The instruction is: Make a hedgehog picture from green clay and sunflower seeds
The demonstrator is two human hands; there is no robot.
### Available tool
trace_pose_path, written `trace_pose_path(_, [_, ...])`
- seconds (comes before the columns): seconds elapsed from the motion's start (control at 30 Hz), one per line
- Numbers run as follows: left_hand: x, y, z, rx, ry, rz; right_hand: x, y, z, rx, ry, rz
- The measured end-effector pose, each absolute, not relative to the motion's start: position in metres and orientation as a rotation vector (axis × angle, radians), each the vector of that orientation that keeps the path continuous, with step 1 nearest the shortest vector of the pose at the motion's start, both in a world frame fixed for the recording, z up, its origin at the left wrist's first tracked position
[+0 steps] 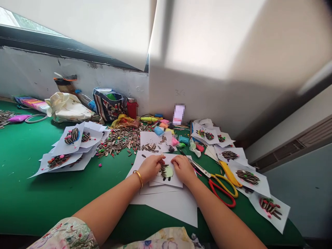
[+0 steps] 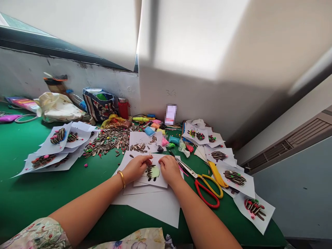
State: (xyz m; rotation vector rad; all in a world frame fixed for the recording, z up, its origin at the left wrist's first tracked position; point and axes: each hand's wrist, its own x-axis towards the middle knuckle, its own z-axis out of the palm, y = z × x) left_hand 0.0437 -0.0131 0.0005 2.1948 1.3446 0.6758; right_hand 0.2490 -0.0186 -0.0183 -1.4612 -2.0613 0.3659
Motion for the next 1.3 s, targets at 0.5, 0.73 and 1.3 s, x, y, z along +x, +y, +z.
trace_pose_path(0.5, [0.044, 0.037, 0.035, 2.494, 1.556, 0.434, 0.25, -0.018, -0.013, -1.488, -2.077, 0.342])
trace_pose_path(0.73, [0.057, 0.094, 0.038, 2.524, 1.609, 0.145, 0.251, -0.018, -0.012, -1.51, -2.085, 0.351])
trace_pose_path(1.3, [0.037, 0.09, 0.043, 2.555, 1.588, 0.021, 0.25, -0.021, -0.005, -1.527, -2.075, 0.385])
